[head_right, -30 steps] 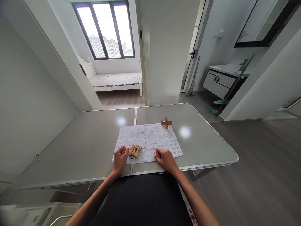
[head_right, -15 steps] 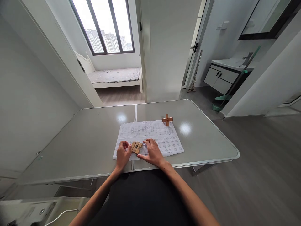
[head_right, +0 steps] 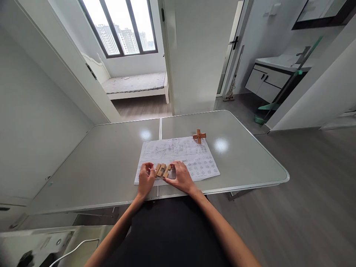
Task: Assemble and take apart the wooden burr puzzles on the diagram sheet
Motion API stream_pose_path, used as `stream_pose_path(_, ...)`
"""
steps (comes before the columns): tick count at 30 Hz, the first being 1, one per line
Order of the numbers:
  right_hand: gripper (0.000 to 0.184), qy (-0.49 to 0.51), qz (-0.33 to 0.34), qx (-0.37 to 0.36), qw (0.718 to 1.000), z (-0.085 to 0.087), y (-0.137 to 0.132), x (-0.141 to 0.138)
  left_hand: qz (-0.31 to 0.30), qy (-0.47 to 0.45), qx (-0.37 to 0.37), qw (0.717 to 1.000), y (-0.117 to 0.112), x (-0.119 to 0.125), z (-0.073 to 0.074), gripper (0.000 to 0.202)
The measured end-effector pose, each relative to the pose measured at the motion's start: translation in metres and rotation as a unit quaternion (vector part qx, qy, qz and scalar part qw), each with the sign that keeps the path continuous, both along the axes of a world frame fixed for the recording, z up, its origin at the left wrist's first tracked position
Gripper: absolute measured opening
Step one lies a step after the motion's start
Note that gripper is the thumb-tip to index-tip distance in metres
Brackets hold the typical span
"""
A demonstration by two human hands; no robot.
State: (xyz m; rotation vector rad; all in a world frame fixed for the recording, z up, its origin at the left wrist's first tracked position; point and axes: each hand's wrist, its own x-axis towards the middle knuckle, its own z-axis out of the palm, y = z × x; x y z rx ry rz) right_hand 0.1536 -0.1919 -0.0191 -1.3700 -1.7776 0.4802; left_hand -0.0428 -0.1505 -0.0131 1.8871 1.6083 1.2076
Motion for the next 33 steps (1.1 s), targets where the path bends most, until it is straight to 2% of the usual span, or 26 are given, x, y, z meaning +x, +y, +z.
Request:
stream_pose_path(7, 0.051, 0.043, 0.000, -0.012, 0.999, -0.002, -0.003, 0.004, -0.042, 0.080, 0.010, 0.996, -0.001, -0.008, 0.006, 0.013)
stream_pose_path(12, 0.053, 0.059, 0.000, -0.020, 0.998, -0.001, -0.004, 0.005, -0.051, 0.143, 0.009, 0.988, -0.006, -0.019, 0.010, 0.019)
stream_pose_path(21, 0.055, 0.064, -0.005, -0.026, 0.998, 0.000, -0.004, 0.005, -0.076, 0.158, 0.012, 0.984, -0.008, -0.026, 0.011, 0.018)
stream_pose_path(33, 0.055, 0.069, -0.009, -0.029, 0.997, 0.001, -0.006, 0.006, -0.026, 0.160, 0.007, 0.987, -0.008, -0.027, 0.010, 0.024)
